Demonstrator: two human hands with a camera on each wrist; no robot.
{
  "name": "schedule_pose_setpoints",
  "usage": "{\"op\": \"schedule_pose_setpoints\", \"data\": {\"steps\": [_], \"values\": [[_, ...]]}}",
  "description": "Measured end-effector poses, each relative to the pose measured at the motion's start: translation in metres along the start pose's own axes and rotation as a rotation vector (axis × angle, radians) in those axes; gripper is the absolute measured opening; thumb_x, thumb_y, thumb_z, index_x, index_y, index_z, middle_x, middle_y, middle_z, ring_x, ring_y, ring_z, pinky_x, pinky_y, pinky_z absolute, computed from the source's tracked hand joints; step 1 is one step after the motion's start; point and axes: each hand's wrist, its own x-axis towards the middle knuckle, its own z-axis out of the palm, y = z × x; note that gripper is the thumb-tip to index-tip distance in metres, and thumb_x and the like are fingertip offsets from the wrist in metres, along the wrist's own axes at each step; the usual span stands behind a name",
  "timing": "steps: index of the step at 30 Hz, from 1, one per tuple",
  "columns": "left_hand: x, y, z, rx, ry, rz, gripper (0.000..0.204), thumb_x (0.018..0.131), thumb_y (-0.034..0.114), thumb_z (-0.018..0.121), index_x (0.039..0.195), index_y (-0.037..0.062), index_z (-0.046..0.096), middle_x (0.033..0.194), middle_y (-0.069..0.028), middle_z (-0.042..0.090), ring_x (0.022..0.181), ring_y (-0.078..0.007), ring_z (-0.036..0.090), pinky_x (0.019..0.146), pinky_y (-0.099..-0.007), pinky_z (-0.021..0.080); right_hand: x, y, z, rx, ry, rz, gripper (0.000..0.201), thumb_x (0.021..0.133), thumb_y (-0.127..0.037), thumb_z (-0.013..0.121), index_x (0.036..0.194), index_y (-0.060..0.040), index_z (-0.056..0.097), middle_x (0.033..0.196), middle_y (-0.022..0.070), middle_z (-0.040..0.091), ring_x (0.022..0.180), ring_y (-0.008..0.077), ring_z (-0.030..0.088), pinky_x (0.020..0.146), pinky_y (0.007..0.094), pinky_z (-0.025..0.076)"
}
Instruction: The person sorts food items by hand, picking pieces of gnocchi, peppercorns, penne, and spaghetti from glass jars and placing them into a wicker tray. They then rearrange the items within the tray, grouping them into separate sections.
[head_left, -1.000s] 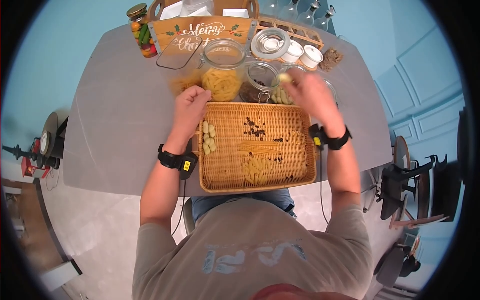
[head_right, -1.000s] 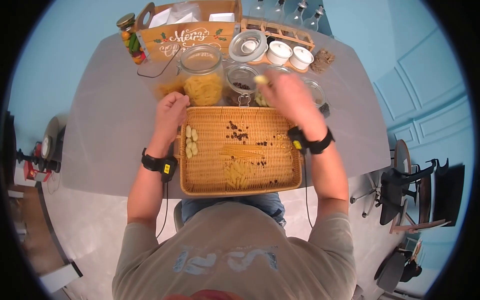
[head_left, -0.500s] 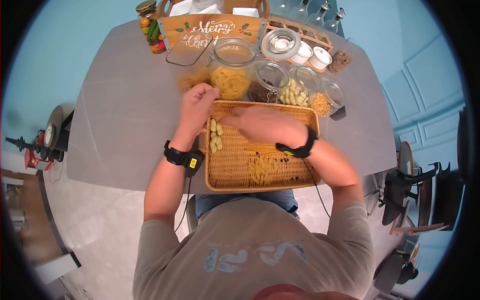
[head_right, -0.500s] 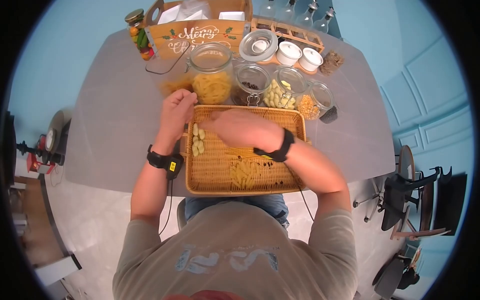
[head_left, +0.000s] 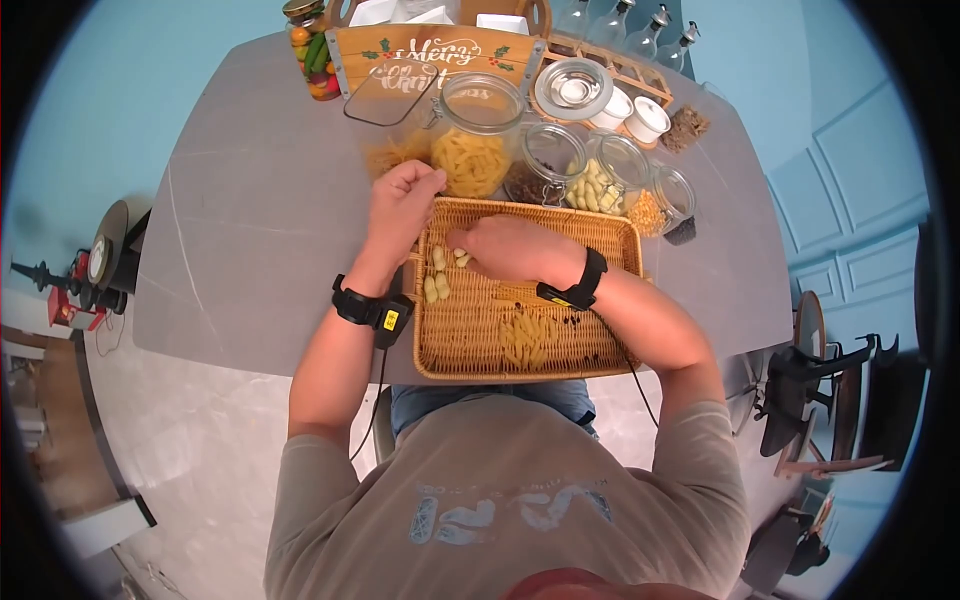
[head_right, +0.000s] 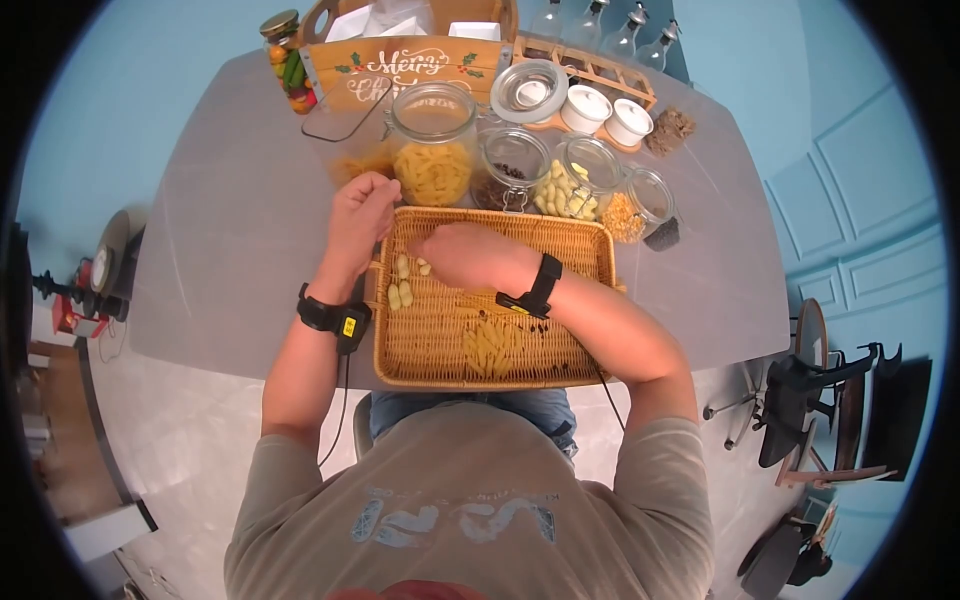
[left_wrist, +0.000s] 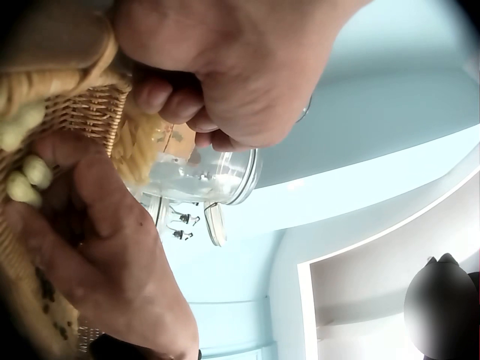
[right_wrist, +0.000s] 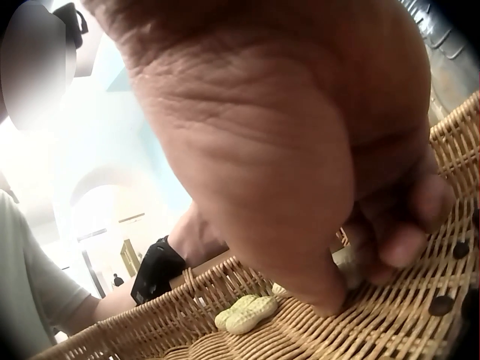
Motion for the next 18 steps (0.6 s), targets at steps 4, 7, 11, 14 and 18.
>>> {"op": "schedule_pose_setpoints", "data": {"steps": [4,7,11,14,18], "values": [[0.0,0.0,0.0,0.019,0.012,-0.008,0.02,0.106,0.017,0.07,0.089,0.0067,0.067,0.066,0.0088,0.051,0.055,-0.0009,0.042,0.05,-0.0218,0.03,-0.007,-0.006,-0.009,-0.052,0.016,0.009,0.031,0.09,-0.015,0.073,0.118,-0.0024,0.069,0.088,0.0228,0.075,0.091,0.043,0.074,0.081,0.0546,0.057],[-0.001,0.0,-0.001,0.045,0.026,-0.017,0.02,0.106,0.018,0.069,0.089,0.0075,0.066,0.066,0.009,0.05,0.055,-0.0007,0.042,0.05,-0.0216,0.029,-0.016,-0.007,-0.01,-0.093,0.017,0.03,0.027,0.089,-0.016,0.072,0.111,-0.0011,0.071,0.086,0.0226,0.074,0.089,0.0432,0.074,0.08,0.0542,0.057],[0.0,-0.001,-0.001,-0.001,-0.008,-0.035,0.021,0.107,0.018,0.069,0.089,0.0079,0.065,0.065,0.0097,0.048,0.054,-0.0002,0.039,0.05,-0.0214,0.027,-0.037,-0.002,-0.011,-0.078,0.071,0.051,0.024,0.089,-0.017,0.072,0.106,-0.0006,0.073,0.085,0.022,0.074,0.087,0.0429,0.074,0.079,0.054,0.058],[-0.001,0.001,0.002,0.05,0.01,-0.031,0.021,0.108,0.017,0.066,0.09,0.0084,0.061,0.063,0.009,0.044,0.052,-0.0027,0.035,0.049,-0.0233,0.029,-0.042,-0.003,-0.012,-0.097,0.11,0.096,0.022,0.089,-0.018,0.072,0.104,-0.0002,0.073,0.085,0.0221,0.074,0.087,0.043,0.074,0.079,0.054,0.058],[-0.001,-0.002,0.001,0.032,0.01,-0.009,0.022,0.107,0.018,0.068,0.088,0.0081,0.064,0.065,0.0104,0.046,0.054,-0.0001,0.038,0.05,-0.0213,0.027,-0.051,-0.003,-0.027,-0.124,0.154,0.093,0.022,0.091,-0.02,0.071,0.1,0.0003,0.074,0.084,0.0223,0.074,0.087,0.0429,0.074,0.078,0.0543,0.058]]}}
